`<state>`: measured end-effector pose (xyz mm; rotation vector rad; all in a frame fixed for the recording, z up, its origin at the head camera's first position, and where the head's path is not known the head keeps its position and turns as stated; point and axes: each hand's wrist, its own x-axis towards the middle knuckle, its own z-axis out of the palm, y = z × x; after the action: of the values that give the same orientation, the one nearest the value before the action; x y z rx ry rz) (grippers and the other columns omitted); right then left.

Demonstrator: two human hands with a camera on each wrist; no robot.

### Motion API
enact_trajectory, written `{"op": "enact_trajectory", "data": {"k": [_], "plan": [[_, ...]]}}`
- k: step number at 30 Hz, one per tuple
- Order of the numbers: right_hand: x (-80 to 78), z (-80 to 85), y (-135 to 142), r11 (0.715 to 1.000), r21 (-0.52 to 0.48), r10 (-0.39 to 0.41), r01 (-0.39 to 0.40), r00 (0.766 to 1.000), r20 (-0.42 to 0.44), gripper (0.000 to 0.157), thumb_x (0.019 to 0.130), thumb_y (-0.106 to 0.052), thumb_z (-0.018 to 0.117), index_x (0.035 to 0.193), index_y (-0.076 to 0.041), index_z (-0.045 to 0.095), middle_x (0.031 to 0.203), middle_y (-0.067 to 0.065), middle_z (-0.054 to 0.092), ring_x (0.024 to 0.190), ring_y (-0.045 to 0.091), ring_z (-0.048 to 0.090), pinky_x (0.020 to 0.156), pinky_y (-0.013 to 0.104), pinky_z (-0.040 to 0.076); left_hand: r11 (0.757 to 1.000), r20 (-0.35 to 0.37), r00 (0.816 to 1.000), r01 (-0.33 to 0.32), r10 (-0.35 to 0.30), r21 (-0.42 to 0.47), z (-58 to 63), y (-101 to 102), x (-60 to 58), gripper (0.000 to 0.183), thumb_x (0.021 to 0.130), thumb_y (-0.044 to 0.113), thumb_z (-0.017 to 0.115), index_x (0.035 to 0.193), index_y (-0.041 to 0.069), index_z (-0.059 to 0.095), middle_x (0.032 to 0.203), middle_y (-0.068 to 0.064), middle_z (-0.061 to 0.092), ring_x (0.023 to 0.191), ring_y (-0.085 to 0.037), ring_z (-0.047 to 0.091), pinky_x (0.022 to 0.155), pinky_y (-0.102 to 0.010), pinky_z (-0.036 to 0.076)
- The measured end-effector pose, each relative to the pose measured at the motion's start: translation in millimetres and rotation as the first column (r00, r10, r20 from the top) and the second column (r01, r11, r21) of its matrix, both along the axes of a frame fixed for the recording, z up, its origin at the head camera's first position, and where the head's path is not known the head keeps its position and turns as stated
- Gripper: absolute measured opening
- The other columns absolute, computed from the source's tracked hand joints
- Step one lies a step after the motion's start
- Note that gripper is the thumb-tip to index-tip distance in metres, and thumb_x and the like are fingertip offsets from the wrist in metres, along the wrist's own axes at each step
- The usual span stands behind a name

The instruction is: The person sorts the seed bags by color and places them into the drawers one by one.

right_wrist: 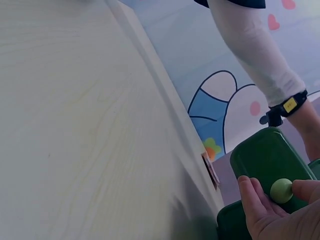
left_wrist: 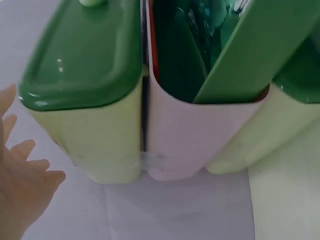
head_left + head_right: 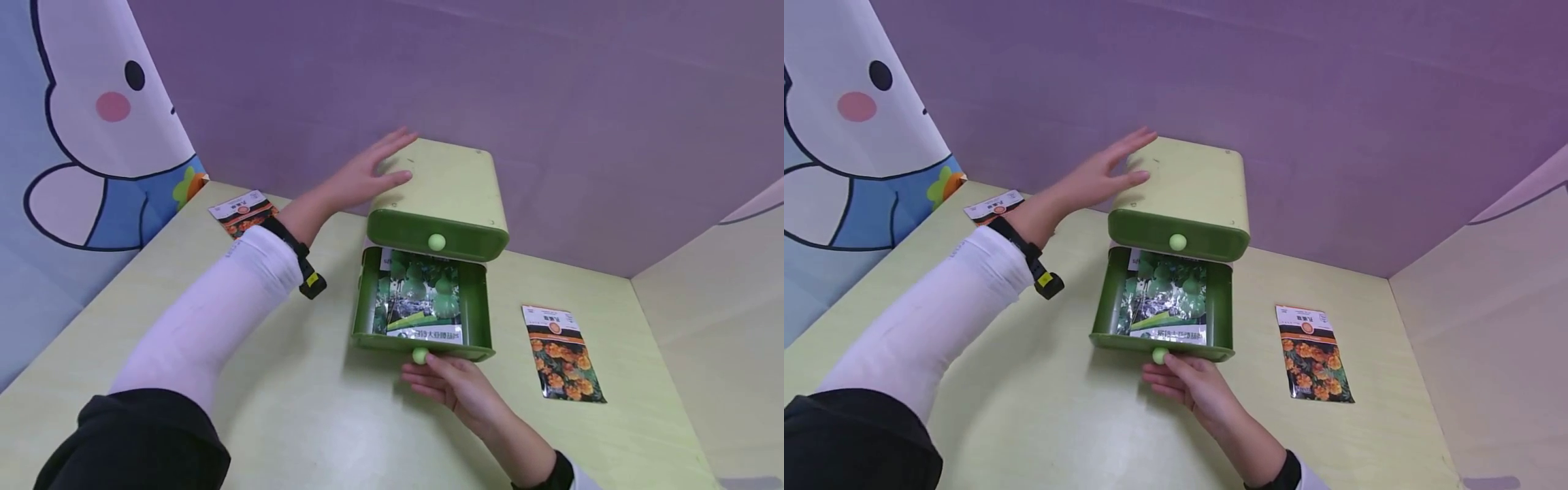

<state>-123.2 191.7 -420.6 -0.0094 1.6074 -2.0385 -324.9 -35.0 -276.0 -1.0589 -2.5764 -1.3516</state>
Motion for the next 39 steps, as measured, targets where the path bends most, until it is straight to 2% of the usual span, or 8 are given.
{"op": "enact_trajectory", "data": {"k": [6,13,20,23,28,36,39], "plan": [[-2.2,0.0,0.9,1.000,-0.005,-0.007,0.007,1.000,0.000,0.050,0.095,-0.016,0.050,0.126,0.021,0.035,0.113,0.024,0.064,0.102,0.028,0.062,0.085,0.030,0.054,0.988,-0.017,0.999,0.039,-0.042,-0.148,-0.3,9.8,-18.4,0.066,0.093,0.038,0.051,0.148,0.026,0.018,0.158,-0.005,-0.002,0.139,-0.020,-0.013,0.113,-0.055,0.000],[-1.8,-2.2,2.2,1.000,-0.009,-0.003,0.003,1.000,0.008,0.050,0.095,-0.015,0.050,0.125,0.021,0.035,0.113,0.025,0.064,0.101,0.028,0.062,0.085,0.029,0.054,0.979,-0.011,0.999,0.046,-0.049,-0.197,-2.6,22.5,-21.7,0.067,0.091,0.039,0.053,0.148,0.027,0.020,0.158,-0.002,0.003,0.140,-0.018,-0.005,0.113,-0.053,0.009],[-3.1,-2.1,3.3,1.000,-0.006,-0.002,0.002,1.000,-0.002,0.049,0.095,-0.016,0.051,0.125,0.020,0.036,0.111,0.023,0.066,0.100,0.028,0.063,0.084,0.028,0.054,0.955,-0.074,0.993,0.069,-0.094,-0.287,-2.4,27.1,-26.1,0.066,0.092,0.041,0.050,0.148,0.022,0.021,0.157,-0.007,0.005,0.140,-0.024,-0.005,0.113,-0.054,0.004],[-2.5,-1.5,3.4,1.000,-0.004,-0.003,0.003,1.000,0.002,0.048,0.095,-0.016,0.051,0.124,0.019,0.037,0.111,0.024,0.065,0.100,0.028,0.063,0.084,0.029,0.054,0.932,-0.085,0.991,0.068,-0.104,-0.356,-2.9,27.2,-27.7,0.065,0.094,0.043,0.047,0.149,0.021,0.019,0.157,-0.009,0.004,0.140,-0.027,-0.007,0.113,-0.054,0.000],[-1.9,-0.5,3.2,1.000,-0.004,-0.003,0.003,1.000,0.005,0.044,0.095,-0.015,0.051,0.123,0.017,0.039,0.111,0.023,0.065,0.100,0.028,0.063,0.085,0.030,0.054,0.879,-0.114,0.987,0.047,-0.114,-0.474,-3.3,28.3,-29.5,0.065,0.095,0.048,0.039,0.149,0.021,0.015,0.157,-0.009,0.002,0.140,-0.027,-0.007,0.114,-0.049,-0.005],[-2.6,0.9,3.8,1.000,0.013,-0.012,0.012,1.000,0.000,0.046,0.095,-0.016,0.051,0.123,0.018,0.039,0.112,0.023,0.065,0.100,0.028,0.062,0.087,0.033,0.053,0.784,-0.149,0.980,0.011,-0.131,-0.621,1.2,31.5,-28.7,0.062,0.097,0.052,0.028,0.149,0.023,0.013,0.157,-0.006,0.002,0.140,-0.027,-0.007,0.115,-0.046,-0.006],[-2.1,2.0,4.1,1.000,0.016,-0.021,0.021,1.000,0.006,0.045,0.094,-0.016,0.051,0.123,0.017,0.041,0.109,0.020,0.067,0.099,0.028,0.063,0.086,0.032,0.053,0.762,-0.149,0.979,0.009,-0.139,-0.648,2.4,32.4,-27.1,0.060,0.098,0.051,0.027,0.149,0.023,0.014,0.157,-0.006,0.003,0.140,-0.027,-0.005,0.115,-0.047,-0.005]]}}
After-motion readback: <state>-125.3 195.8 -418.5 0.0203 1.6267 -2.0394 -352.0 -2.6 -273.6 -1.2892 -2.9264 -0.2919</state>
